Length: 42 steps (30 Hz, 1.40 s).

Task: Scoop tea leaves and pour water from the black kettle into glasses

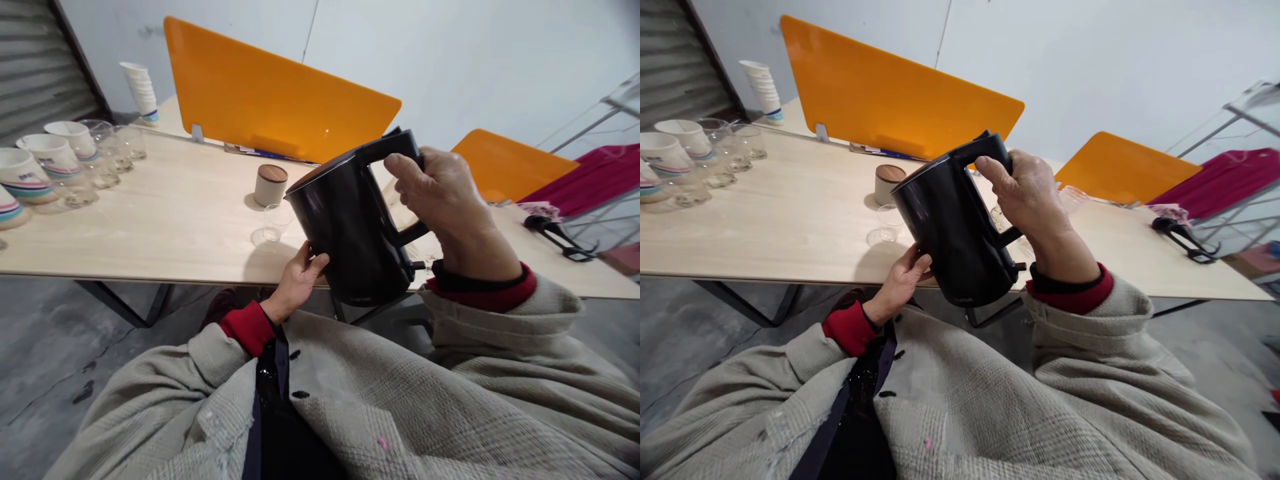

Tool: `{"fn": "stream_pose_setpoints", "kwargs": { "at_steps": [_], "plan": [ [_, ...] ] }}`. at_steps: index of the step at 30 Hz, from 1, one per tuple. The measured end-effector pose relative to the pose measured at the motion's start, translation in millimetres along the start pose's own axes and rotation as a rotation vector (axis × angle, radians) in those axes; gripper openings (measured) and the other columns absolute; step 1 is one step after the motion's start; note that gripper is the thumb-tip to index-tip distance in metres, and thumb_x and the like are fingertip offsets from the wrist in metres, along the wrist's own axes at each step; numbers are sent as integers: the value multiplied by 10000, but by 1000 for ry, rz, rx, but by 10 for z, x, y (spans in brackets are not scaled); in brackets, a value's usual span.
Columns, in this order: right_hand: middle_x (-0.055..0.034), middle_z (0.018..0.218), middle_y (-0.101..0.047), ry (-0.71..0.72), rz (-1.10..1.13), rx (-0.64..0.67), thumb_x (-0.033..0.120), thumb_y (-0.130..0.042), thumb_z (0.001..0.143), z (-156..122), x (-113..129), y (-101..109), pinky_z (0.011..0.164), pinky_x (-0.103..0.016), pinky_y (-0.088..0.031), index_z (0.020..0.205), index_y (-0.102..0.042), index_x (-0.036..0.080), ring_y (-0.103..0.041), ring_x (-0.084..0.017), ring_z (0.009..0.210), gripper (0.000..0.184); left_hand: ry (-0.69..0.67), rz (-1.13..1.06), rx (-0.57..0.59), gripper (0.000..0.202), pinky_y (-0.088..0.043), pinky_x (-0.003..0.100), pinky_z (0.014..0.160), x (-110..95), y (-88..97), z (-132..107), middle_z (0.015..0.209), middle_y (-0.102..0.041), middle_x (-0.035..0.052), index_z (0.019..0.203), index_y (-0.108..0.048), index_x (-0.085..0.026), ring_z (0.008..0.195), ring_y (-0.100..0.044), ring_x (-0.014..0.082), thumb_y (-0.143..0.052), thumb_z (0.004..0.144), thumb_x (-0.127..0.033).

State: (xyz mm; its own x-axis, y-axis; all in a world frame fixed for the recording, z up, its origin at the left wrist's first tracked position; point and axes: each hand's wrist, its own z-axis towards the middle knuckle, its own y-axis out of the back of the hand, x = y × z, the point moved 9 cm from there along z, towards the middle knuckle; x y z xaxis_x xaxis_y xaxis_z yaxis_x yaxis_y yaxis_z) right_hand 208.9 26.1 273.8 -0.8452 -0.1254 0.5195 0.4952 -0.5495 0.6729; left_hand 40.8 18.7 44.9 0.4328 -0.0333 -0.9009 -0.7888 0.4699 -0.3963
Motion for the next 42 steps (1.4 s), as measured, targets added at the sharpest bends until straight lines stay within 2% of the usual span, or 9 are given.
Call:
{"fn": "stream_pose_setpoints", "kwargs": {
  "at_steps": [3,7,13,22,27,31,36,42],
  "plan": [
    [63,546,-474,-91,-49,16,463,-728,1030,2,20,-27,588,-333,-296,685,-496,253,-439,-128,517,466,10,4,-7,799,-553,524,1224,29,15,16,1576,-675,136,1493,-631,-229,1450,-633,353,-775,900,-744],
    [57,546,-484,-108,-87,17,404,-720,1054,5,89,-25,606,-344,-292,670,-492,246,-447,-129,539,473,22,8,-23,774,-564,515,1210,61,30,25,1550,-690,132,1475,-645,-229,1406,-661,345,-773,905,-737],
    [51,559,-494,-35,-72,31,472,-719,1051,43,40,-49,630,-338,-279,699,-518,242,-434,-132,556,466,14,1,-25,734,-555,510,1217,36,25,9,1569,-679,122,1485,-644,-246,1445,-639,343,-773,924,-701],
    [54,534,-519,-18,-121,50,516,-703,1059,94,45,-76,589,-330,-293,661,-515,245,-462,-122,518,517,14,-7,-21,740,-546,521,1234,51,17,20,1581,-673,121,1486,-640,-246,1467,-625,352,-762,928,-716],
    [65,523,-477,-29,-77,42,475,-718,1057,85,57,-82,593,-330,-282,671,-489,248,-422,-114,515,503,21,-1,-23,701,-539,513,1238,35,15,1,1568,-683,125,1468,-653,-238,1446,-638,345,-757,945,-692],
    [58,526,-488,-49,-125,36,435,-715,1070,63,82,-57,603,-338,-285,648,-494,237,-422,-107,529,516,21,14,-31,713,-528,514,1246,32,21,2,1551,-691,136,1455,-655,-221,1434,-639,351,-758,939,-701],
    [70,519,-496,1,-109,29,452,-707,1063,71,94,-49,589,-326,-282,661,-509,239,-439,-109,524,497,31,-4,-29,721,-535,522,1236,24,12,1,1571,-676,127,1466,-648,-231,1446,-632,351,-764,933,-702],
    [71,523,-482,-17,-128,11,447,-709,1063,72,37,-42,584,-326,-270,663,-493,243,-427,-110,522,498,34,-8,-23,717,-537,500,1235,4,-3,-13,1572,-682,117,1465,-662,-242,1464,-626,341,-774,926,-700]
  ]
}}
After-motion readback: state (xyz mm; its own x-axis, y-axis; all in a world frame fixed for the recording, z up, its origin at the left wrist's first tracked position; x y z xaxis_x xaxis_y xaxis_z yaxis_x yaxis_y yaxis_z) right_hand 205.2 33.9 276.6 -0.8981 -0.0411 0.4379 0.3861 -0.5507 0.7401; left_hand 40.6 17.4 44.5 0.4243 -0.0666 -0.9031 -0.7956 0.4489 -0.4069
